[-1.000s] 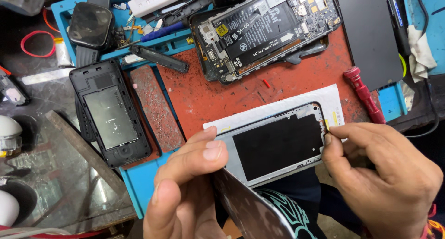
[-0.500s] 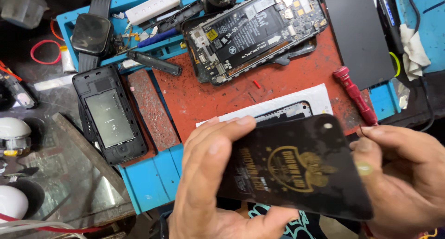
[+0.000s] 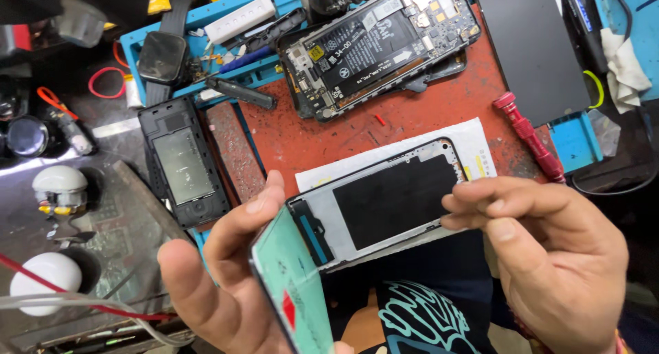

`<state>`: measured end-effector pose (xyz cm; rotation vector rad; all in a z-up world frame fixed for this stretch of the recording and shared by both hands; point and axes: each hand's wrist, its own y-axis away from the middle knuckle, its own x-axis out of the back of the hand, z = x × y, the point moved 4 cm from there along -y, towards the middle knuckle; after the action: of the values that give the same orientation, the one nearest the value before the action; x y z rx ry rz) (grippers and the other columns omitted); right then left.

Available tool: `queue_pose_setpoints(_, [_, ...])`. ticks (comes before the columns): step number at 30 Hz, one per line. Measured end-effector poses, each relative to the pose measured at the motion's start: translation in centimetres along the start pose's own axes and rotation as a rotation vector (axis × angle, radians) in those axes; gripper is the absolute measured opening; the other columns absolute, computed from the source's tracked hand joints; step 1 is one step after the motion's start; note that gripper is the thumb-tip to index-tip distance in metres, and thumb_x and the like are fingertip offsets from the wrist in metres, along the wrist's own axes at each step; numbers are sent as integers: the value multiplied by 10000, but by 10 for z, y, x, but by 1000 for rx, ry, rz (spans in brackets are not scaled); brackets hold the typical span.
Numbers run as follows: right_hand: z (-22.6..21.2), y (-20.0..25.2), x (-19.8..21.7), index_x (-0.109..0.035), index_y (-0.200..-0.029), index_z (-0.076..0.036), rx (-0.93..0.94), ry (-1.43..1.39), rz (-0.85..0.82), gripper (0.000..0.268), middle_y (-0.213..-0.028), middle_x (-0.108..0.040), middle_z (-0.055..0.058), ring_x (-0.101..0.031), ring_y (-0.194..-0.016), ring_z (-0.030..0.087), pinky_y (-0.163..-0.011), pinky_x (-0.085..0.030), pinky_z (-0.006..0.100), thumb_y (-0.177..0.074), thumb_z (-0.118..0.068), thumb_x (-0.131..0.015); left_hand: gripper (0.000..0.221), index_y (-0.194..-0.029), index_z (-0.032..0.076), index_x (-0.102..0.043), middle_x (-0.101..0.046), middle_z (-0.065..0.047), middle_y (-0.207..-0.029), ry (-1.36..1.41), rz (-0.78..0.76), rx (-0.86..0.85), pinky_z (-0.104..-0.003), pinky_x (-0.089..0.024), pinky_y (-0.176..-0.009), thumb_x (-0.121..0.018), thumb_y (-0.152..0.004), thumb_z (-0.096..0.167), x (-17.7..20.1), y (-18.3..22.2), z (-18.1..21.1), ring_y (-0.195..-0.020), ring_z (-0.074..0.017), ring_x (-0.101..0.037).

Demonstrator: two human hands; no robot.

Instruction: The person replaces a mobile phone screen by prying the old display assembly from the frame with a thin tool, removing protective film from a new screen, and pressing the new assembly onto the phone.

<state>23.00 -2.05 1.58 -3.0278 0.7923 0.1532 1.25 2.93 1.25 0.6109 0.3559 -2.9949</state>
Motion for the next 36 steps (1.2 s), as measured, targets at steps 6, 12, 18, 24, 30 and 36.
queue_pose_setpoints(6, [1, -6, -3, -577, -1129, 57, -10, 82, -7, 88, -1244, -678, 283, -732, -1127, 326, -974, -646, 459, -1052, 54, -534, 1032, -1652, 257, -161, -484, -210, -1434, 1, -60, 77, -545, -273, -1240, -915, -949, 301, 9, -10, 13, -1421, -353, -494])
queue_pose_setpoints(12, [0, -12, -2, -590, -1137, 67, -17, 42, -39, 104, -1253, -673, 273, -726, -1125, 323, -949, -643, 451, -1051, 30, -545, 1040, -1664, 256, -188, -490, -206, -1432, -65, -146, 70, -561, -332, -1263, -933, -940, 291, 26, -18, 20, -1401, -338, -511])
queue_pose_setpoints(18, [-1, -14, 1, -585, -1127, 60, -17, 77, -47, 96, -1245, -679, 272, -731, -1102, 317, -916, -653, 447, -1050, 19, -546, 1003, -1644, 159, -272, -584, -239, -1458, -153, -263, -93, -476, -444, -1210, -904, -889, 352, 8, -39, 19, -1333, -328, -598])
queue_pose_setpoints(24, [0, -17, 13, -593, -1159, 62, -20, 46, -39, 119, -1181, -682, 271, -731, -1069, 321, -925, -646, 461, -1068, 4, -544, 954, -1583, 66, -357, -574, -180, -1415, -419, -485, -33, -419, -451, -1218, -924, -851, 295, -13, -50, 37, -1334, -295, -601])
queue_pose_setpoints(30, [2, -25, 34, -591, -1168, 38, -17, -112, 36, 107, -1209, -681, 273, -719, -1102, 327, -971, -625, 468, -1087, 3, -529, 1020, -1553, 28, -298, -538, -177, -1441, -728, -776, -280, -422, -488, -1145, -922, -769, 213, -40, -70, 29, -1342, -341, -584])
queue_pose_setpoints(36, [1, -24, 42, -554, -1165, 35, 60, -65, 126, 67, -1206, -672, 239, -723, -1049, 277, -986, -626, 443, -1119, -7, -531, 958, -1521, 0, -337, -529, -195, -1356, -881, -811, -274, -489, -442, -1114, -877, -760, 219, -66, -69, 21, -1252, -399, -545])
